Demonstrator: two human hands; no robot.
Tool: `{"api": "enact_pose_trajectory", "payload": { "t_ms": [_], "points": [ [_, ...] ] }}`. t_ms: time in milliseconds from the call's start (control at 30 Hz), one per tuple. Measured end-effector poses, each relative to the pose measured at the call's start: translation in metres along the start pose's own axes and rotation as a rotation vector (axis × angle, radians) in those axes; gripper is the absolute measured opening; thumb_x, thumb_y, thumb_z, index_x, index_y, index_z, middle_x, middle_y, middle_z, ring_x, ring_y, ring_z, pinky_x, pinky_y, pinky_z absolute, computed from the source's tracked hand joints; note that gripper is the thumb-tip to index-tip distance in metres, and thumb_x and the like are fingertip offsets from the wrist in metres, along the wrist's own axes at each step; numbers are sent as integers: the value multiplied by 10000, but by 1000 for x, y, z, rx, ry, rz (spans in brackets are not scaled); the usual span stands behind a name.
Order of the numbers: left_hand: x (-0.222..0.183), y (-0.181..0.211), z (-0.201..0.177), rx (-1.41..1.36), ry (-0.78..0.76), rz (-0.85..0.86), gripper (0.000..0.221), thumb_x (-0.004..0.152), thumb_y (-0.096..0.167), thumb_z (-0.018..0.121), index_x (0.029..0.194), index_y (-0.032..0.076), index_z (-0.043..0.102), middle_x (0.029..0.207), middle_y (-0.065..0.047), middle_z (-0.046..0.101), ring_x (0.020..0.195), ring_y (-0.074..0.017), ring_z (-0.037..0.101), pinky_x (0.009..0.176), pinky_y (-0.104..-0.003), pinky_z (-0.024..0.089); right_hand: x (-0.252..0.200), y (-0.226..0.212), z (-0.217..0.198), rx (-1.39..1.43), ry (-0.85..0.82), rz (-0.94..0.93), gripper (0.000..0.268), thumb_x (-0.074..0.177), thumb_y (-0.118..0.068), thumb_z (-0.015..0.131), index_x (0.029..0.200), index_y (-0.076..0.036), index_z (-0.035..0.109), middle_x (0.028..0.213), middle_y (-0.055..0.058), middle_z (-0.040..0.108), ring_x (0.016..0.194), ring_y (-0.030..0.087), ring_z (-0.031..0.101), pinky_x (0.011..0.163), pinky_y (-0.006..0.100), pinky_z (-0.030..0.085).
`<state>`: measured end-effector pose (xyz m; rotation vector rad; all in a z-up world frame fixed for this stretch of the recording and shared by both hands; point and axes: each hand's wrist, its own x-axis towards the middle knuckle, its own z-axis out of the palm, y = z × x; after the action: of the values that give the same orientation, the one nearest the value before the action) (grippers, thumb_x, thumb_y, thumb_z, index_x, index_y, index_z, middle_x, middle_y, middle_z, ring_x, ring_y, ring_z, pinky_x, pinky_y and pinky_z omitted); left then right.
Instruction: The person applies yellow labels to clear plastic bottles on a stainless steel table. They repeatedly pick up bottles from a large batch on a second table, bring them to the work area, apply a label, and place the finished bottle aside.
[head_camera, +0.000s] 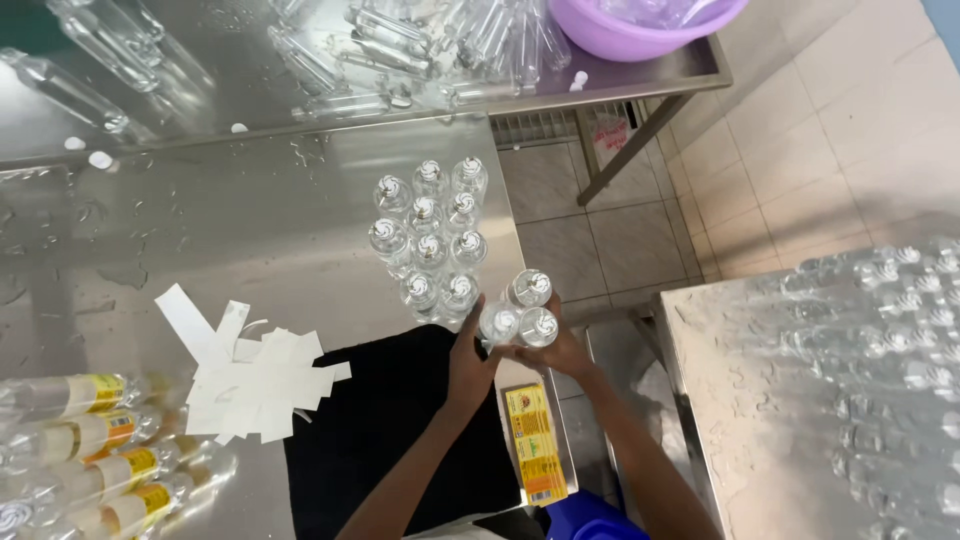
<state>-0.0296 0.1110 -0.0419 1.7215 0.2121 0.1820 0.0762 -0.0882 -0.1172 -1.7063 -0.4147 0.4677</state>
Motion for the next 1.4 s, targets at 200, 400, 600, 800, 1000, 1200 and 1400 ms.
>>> {"api": "enact_pose_trajectory", "payload": {
  "t_ms": [200, 400, 600, 800, 1000, 1200, 1400],
  "points": [
    [-24, -102, -5, 522, 608, 140, 958, 797, 620, 930, 1479, 71, 544, 1446, -142, 431, 1415, -377, 445, 1231, -557, 415, 14, -53, 28, 84, 1, 8, 1541, 580, -214, 1091, 1693, 80, 66, 1648, 417, 370, 1563, 557, 362, 1329, 598, 300],
    [4, -61, -12, 94, 436, 170, 1557, 726, 370, 1024, 1737, 189, -146, 1740, -247, -245, 1625, -578, -54, 1220, -676, 426, 32, -57, 31, 182, 45, -128, 1561, 502, -291, 1156, 1681, 32, 184, 1599, 294, 488, 1506, 393, 496, 1307, 540, 360],
    [20, -42, -12, 103, 548, 277, 1199, 947, 227, 857, 1752, 102, -23, 1733, -317, -231, 1645, -430, -77, 1284, -600, 418, 69, -50, 20, 158, -75, -279, 1407, 502, -432, 1119, 1619, 57, 416, 1511, 271, 635, 1411, 341, 603, 1217, 512, 485],
    [27, -73, -20, 155, 520, 176, 1532, 743, 407, 1013, 1757, 175, -112, 1765, -271, -246, 1654, -536, 11, 1279, -586, 401, 68, -13, 37, 137, 155, -318, 1461, 493, -427, 1139, 1637, -52, 312, 1545, 134, 447, 1469, 279, 481, 1280, 471, 391],
    [-54, -66, -28, 254, 488, 83, 1163, 966, 408, 818, 1766, 127, 23, 1795, -231, -114, 1675, -471, 77, 1300, -580, 363, 36, -25, 57, -88, 295, -7, 1011, 772, -206, 1041, 1550, 20, 437, 1470, 240, 541, 1465, 448, 545, 1249, 546, 476],
    [-207, -68, -76, 215, 690, -117, 890, 982, 295, 733, 1691, 65, 246, 1739, -209, 158, 1542, -371, 407, 1229, -550, 483, -83, -79, 119, 259, 387, -269, 548, 955, -116, 840, 1430, -101, 567, 1209, 58, 719, 1076, 206, 733, 928, 359, 606],
    [-273, -74, -135, 186, 579, -361, 686, 1023, 199, 685, 1645, 149, 400, 1626, -147, 323, 1469, -342, 486, 1189, -540, 504, -146, -91, 223, -395, 28, 433, 629, 819, -528, 875, 1327, -199, 704, 1187, 23, 809, 1112, 262, 777, 888, 410, 591]
  ]
}}
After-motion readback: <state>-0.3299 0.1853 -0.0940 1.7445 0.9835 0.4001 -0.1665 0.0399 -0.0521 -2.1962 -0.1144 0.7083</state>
